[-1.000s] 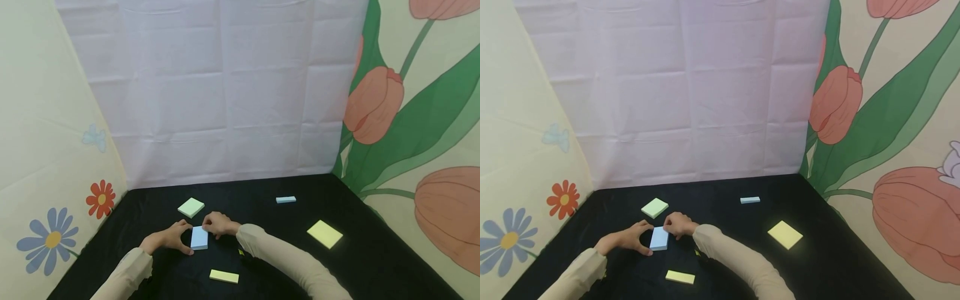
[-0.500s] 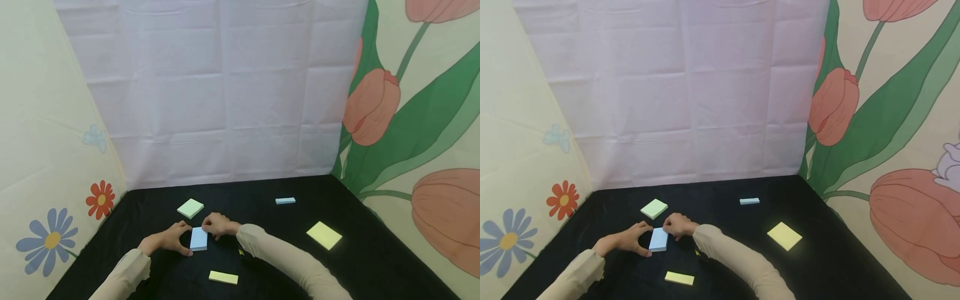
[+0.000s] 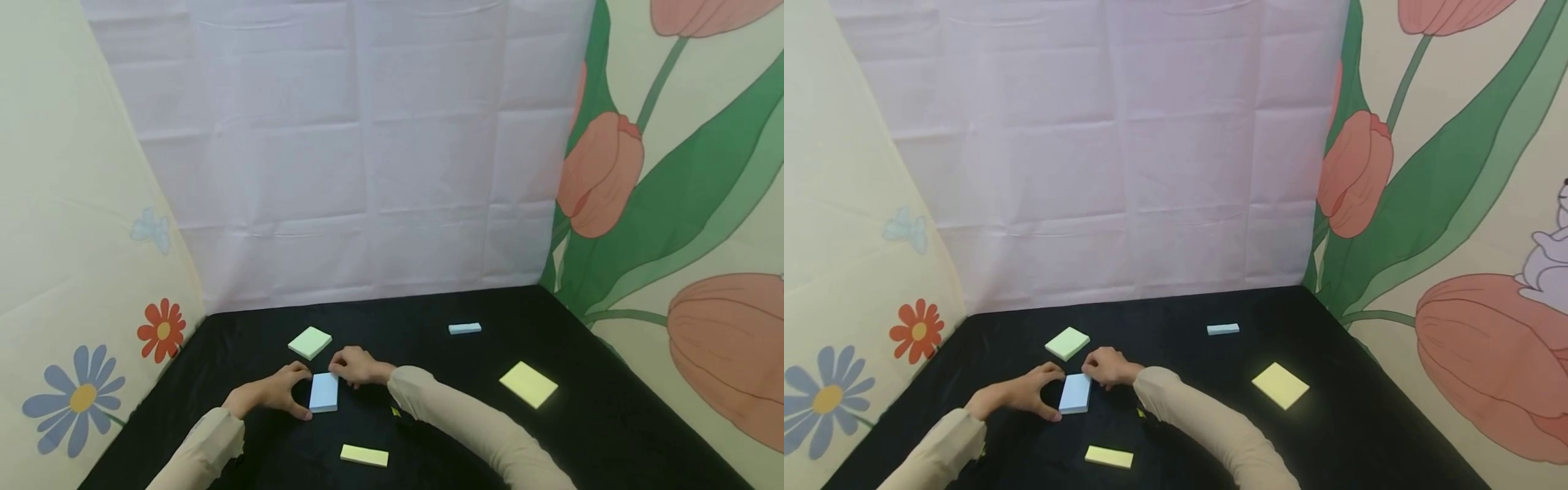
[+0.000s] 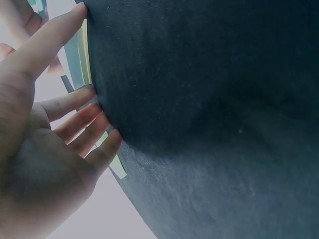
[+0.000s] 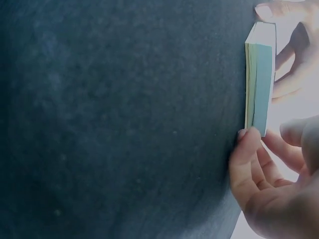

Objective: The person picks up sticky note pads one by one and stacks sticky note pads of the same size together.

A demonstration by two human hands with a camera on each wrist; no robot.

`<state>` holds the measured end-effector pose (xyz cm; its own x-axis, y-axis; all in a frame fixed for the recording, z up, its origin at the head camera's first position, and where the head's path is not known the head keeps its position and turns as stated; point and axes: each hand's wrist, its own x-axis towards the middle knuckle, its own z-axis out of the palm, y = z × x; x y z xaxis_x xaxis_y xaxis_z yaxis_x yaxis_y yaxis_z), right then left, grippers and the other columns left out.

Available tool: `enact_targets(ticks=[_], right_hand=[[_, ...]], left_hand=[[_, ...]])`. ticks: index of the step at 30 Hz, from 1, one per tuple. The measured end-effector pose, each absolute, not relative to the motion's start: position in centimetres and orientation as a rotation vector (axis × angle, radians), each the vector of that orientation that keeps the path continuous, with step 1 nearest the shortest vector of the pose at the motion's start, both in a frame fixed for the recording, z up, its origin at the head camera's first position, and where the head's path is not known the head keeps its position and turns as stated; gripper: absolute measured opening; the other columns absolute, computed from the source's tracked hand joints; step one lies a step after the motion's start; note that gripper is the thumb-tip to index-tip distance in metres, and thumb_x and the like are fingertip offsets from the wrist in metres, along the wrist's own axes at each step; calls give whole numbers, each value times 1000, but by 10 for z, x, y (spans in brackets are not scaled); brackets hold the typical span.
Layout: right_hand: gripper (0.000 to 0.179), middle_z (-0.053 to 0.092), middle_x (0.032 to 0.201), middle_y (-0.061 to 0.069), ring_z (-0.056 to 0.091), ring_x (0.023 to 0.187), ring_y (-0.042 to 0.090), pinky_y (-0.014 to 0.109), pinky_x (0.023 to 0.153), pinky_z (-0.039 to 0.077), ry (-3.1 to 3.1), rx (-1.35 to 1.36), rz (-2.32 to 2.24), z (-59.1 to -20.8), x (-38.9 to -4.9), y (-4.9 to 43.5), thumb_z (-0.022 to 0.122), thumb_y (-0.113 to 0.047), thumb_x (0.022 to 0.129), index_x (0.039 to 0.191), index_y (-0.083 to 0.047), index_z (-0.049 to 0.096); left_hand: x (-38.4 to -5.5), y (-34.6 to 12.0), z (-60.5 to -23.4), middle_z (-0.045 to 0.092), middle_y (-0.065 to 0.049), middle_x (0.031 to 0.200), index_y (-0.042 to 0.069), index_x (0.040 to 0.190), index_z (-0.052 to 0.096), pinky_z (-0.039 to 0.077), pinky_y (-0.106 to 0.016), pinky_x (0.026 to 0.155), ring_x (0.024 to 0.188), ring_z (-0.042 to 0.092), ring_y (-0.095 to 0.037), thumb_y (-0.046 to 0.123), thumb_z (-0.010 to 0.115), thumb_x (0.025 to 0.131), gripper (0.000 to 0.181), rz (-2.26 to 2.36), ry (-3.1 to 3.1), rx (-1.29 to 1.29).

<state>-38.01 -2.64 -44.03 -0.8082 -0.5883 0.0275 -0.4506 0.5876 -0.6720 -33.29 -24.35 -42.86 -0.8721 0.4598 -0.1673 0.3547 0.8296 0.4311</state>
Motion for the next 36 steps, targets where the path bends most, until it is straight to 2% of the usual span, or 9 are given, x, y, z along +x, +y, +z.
enact_targets(ticks=[8, 13, 20, 26, 36], right_hand=[[17, 54, 72, -3, 50, 50, 8, 23, 45, 45, 2668, -927, -1061, -442, -388, -22, 58, -17, 100, 100, -6, 71], [18, 55, 76, -4, 50, 48, 9, 24, 49, 45, 2707, -949, -1047, -438, -390, -19, 59, -18, 100, 101, -6, 72], [17, 63, 91, -4, 54, 78, 6, 26, 75, 46, 2807, -1005, -951, -439, -394, -15, 60, -18, 99, 102, -7, 73], [17, 64, 92, -1, 56, 81, 9, 27, 77, 47, 2828, -1075, -923, -439, -393, -12, 60, -16, 98, 101, -5, 73], [17, 64, 92, -1, 55, 82, 8, 27, 77, 47, 2869, -1148, -849, -437, -393, -1, 59, -17, 99, 101, -6, 73]], left_hand=[[-334, -246, -421, 42, -17, 138, 2, 133, 53, 31, -63, 103, 126, 38, -39, 23, 88, 74, 71, 613, 2742, 603], [-335, -248, -420, 39, -21, 142, 2, 133, 53, 30, -64, 103, 130, 35, -42, 24, 87, 75, 71, 642, 2738, 614], [-335, -250, -421, 41, -21, 140, 1, 133, 52, 31, -64, 102, 127, 38, -41, 24, 88, 74, 72, 651, 2737, 588], [-331, -255, -419, 43, -20, 137, -1, 132, 52, 31, -64, 102, 127, 39, -42, 20, 89, 72, 73, 686, 2726, 607], [-333, -261, -415, 45, -23, 135, -3, 132, 52, 34, -63, 100, 124, 44, -45, 30, 89, 74, 77, 744, 2693, 706]])
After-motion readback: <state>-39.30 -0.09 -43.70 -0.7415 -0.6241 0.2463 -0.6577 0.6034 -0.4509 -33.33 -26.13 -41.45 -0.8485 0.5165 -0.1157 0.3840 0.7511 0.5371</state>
